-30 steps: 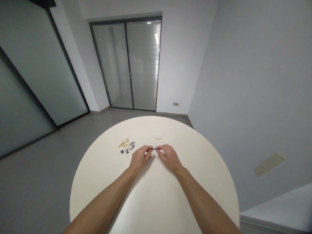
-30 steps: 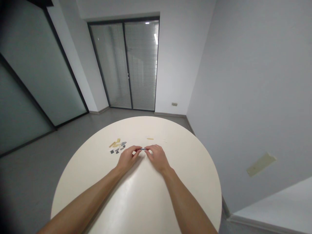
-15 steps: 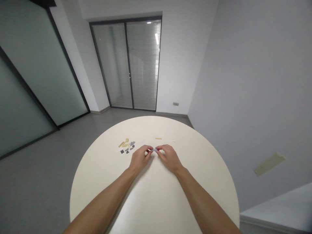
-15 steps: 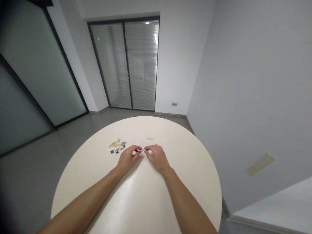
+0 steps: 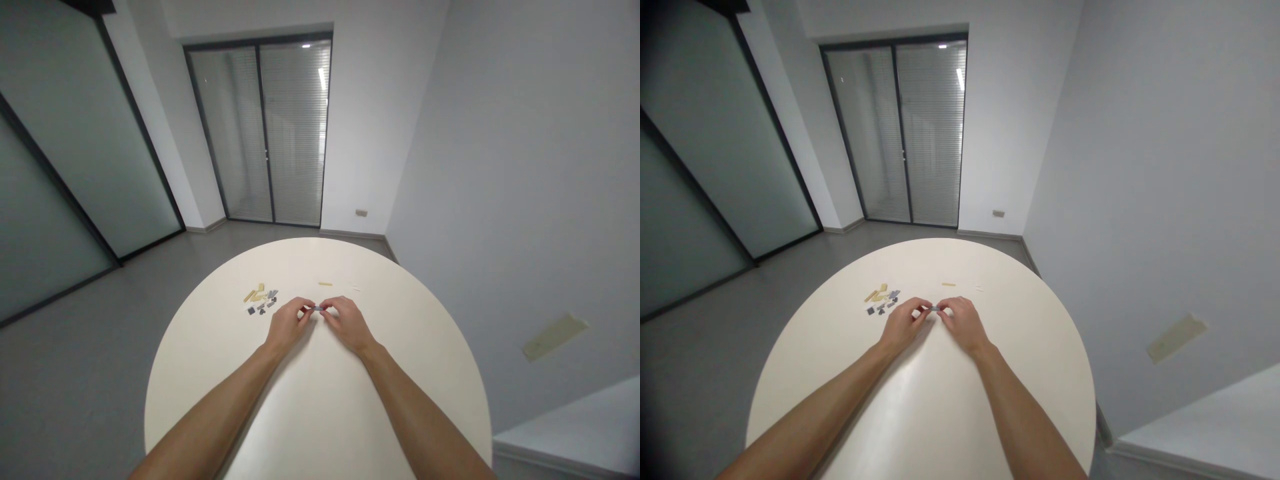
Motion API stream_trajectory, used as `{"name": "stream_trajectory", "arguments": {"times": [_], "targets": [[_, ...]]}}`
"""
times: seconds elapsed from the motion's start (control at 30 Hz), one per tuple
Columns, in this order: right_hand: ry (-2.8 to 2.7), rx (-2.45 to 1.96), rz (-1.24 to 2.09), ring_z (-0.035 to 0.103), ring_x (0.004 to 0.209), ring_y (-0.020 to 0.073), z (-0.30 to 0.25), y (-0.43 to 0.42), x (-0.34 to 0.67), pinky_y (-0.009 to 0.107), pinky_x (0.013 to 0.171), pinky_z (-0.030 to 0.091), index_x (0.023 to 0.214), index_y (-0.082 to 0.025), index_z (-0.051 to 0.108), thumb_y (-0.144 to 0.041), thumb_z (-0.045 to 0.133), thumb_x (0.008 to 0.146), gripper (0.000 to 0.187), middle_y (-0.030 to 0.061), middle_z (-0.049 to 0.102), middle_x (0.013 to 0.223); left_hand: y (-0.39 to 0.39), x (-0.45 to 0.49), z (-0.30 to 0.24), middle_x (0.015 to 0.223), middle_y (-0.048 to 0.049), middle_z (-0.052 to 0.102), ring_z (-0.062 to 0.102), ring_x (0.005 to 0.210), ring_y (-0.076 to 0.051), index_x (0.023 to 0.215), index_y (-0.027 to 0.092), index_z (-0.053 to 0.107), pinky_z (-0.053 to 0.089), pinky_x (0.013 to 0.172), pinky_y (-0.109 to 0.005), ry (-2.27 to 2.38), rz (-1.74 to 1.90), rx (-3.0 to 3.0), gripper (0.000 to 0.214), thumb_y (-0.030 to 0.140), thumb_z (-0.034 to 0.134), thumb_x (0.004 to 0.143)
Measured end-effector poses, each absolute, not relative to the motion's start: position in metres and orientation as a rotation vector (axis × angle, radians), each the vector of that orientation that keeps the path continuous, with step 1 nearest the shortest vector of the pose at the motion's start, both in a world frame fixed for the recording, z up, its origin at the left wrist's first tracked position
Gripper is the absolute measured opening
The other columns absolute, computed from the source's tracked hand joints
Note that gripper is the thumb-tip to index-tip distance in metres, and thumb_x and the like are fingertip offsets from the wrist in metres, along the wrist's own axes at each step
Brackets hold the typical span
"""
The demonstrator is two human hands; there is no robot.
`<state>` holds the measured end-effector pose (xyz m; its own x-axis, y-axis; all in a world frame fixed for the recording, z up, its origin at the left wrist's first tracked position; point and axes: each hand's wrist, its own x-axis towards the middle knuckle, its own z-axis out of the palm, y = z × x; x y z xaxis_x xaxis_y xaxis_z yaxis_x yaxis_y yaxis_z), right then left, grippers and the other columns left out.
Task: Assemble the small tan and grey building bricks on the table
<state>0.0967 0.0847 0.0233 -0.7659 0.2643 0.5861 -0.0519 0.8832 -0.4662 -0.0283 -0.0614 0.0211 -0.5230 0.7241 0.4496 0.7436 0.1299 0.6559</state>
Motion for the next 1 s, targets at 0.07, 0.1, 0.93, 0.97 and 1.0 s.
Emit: {"name": "stream_trajectory", "arguments": {"times": [0.07,0.1,0.93,0.97,1.0], "targets": [[-2.371,-0.157,0.617,0.063,0.093,0.02,0.0237,0.0837,0.097,0.037,0.089,0.043,0.096,-0.024,0.066,-0.023,0.063,0.09,0.006,0.0019,0.072,0.096,-0.0618,-0.0286,0.0206,0.1,-0.0007,0.072,0.066,0.084,-0.015,0.1,0.025,0.068,0.053,0.07,-0.025,-2.349,-1.381,-1.53,0.019,0.025,0.052,0.091],[-2.37,-0.16,0.62,0.063,0.093,0.0198,0.0239,0.0833,0.0971,0.037,0.089,0.043,0.095,-0.024,0.065,-0.023,0.063,0.09,0.006,0.0016,0.071,0.096,-0.062,-0.0286,0.0206,0.1,-0.0007,0.072,0.066,0.085,-0.016,0.1,0.025,0.069,0.053,0.07,-0.025,-2.35,-1.378,-1.538,0.019,0.025,0.052,0.091],[-2.407,-0.13,0.634,0.061,0.092,0.0198,0.025,0.0842,0.1005,0.035,0.088,0.041,0.088,-0.023,0.067,-0.017,0.067,0.086,0.007,0.0017,0.071,0.091,-0.0626,-0.031,0.0179,0.098,0.0027,0.073,0.066,0.086,-0.015,0.095,0.026,0.07,0.05,0.074,-0.024,-2.392,-1.292,-1.577,0.017,0.021,0.055,0.089],[-2.41,-0.135,0.633,0.061,0.092,0.0199,0.0253,0.0841,0.1005,0.036,0.088,0.041,0.088,-0.023,0.067,-0.017,0.067,0.086,0.006,0.0018,0.071,0.091,-0.0626,-0.0311,0.0179,0.098,0.0024,0.073,0.066,0.087,-0.015,0.095,0.026,0.07,0.05,0.074,-0.024,-2.396,-1.285,-1.578,0.017,0.021,0.054,0.09],[-2.413,-0.139,0.632,0.061,0.092,0.0199,0.0255,0.084,0.1005,0.036,0.088,0.041,0.087,-0.023,0.068,-0.018,0.067,0.086,0.005,0.002,0.071,0.091,-0.0625,-0.0312,0.0178,0.099,0.0022,0.073,0.066,0.088,-0.015,0.096,0.026,0.07,0.05,0.075,-0.024,-2.398,-1.278,-1.579,0.018,0.021,0.054,0.09]]}}
